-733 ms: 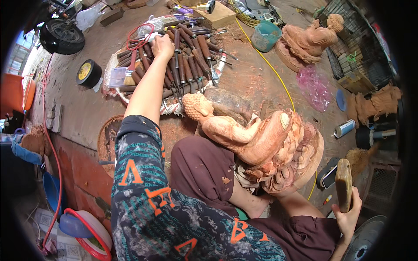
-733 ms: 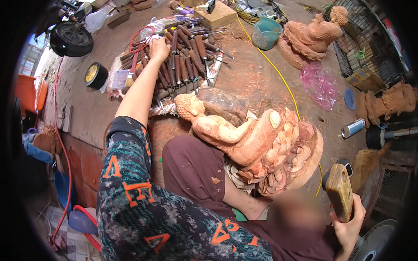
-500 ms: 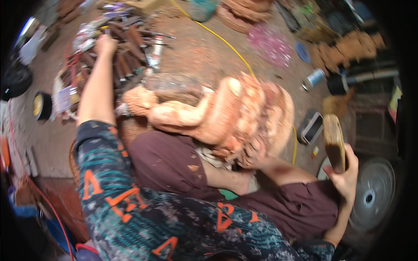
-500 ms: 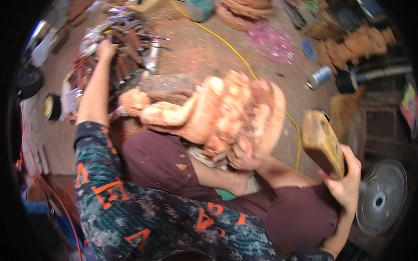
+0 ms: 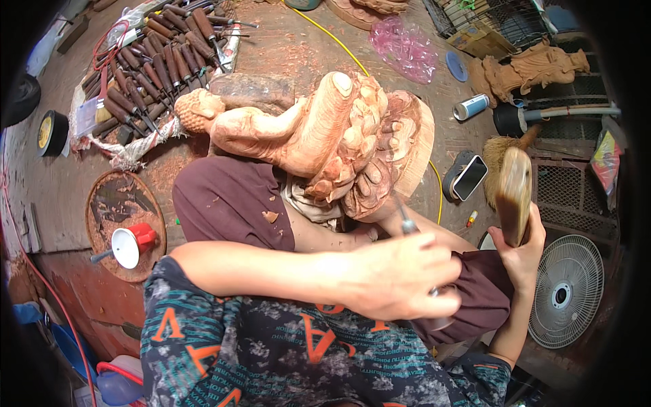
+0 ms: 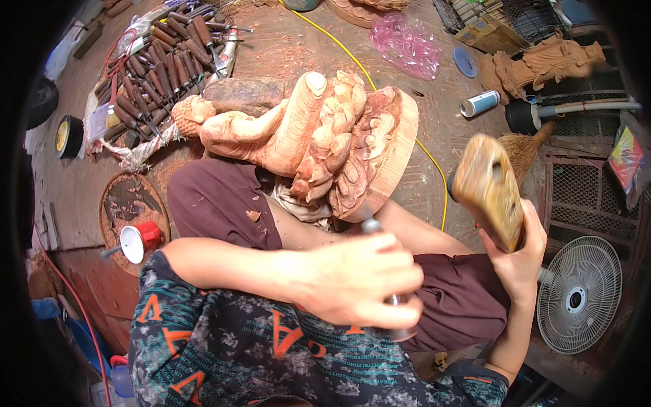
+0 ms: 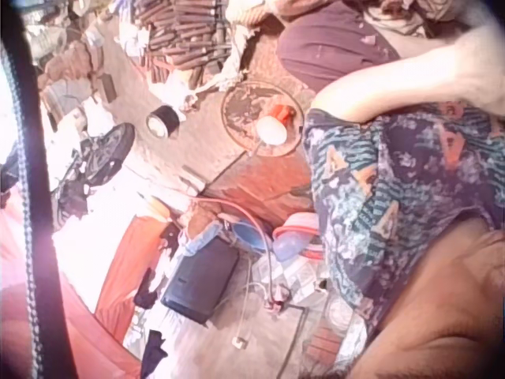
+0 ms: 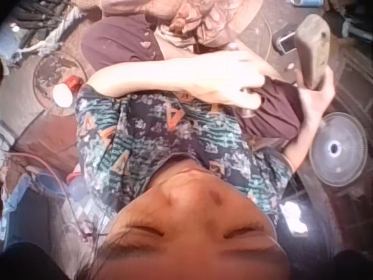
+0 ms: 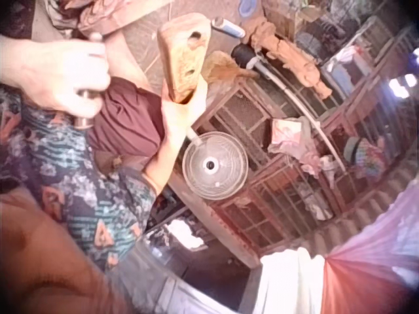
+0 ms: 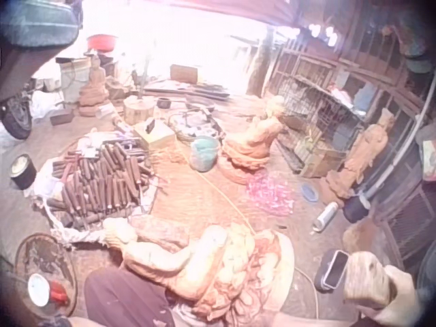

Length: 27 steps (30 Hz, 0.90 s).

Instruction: The person carves a wooden sculpture of a reclining figure using a chisel and a wooden mallet. They repeatedly strike the chisel to shape the wood, occasionally pausing to switch tools or inspect the work.

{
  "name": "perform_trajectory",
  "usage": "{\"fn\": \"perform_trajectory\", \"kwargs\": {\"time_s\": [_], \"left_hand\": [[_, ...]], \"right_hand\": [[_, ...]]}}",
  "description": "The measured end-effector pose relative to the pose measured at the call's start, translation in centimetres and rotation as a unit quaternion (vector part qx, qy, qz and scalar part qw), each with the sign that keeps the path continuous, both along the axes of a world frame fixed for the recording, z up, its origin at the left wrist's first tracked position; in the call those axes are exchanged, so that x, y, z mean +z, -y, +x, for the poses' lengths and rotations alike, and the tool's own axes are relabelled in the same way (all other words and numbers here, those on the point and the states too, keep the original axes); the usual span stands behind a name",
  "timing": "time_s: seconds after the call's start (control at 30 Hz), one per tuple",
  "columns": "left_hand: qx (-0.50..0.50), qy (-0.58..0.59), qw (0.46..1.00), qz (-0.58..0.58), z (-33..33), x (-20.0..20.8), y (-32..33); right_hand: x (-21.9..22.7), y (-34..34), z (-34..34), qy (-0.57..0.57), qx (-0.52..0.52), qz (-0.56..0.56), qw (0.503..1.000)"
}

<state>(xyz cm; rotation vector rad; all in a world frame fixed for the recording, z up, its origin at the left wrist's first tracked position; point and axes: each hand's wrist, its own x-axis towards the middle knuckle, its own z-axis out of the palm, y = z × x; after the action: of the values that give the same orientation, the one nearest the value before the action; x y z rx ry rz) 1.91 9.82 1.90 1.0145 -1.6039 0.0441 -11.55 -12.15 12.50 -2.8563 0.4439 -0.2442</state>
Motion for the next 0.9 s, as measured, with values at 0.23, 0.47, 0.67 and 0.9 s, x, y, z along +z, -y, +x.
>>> {"fn": "perform_trajectory", "kwargs": {"time_s": [0.23,0.47,0.67,0.9], "left_hand": [[0.044,0.047,0.993,-0.096,-2.5,-5.9,1.1],[-0.014,-0.013,0.982,-0.186,-2.0,-5.5,2.0],[-0.028,0.039,0.98,-0.193,-2.1,-6.9,1.4],[-0.074,0.115,0.97,-0.203,-1.2,-7.7,1.0]], "right_hand": [[0.4,-2.2,-2.3,0.098,0.224,-0.152,0.958],[1.5,-5.2,-3.1,0.025,0.296,-0.198,0.934],[2.2,-5.9,-3.7,-0.002,0.345,-0.215,0.914],[2.1,-6.8,-4.0,-0.029,0.39,-0.252,0.885]]}}
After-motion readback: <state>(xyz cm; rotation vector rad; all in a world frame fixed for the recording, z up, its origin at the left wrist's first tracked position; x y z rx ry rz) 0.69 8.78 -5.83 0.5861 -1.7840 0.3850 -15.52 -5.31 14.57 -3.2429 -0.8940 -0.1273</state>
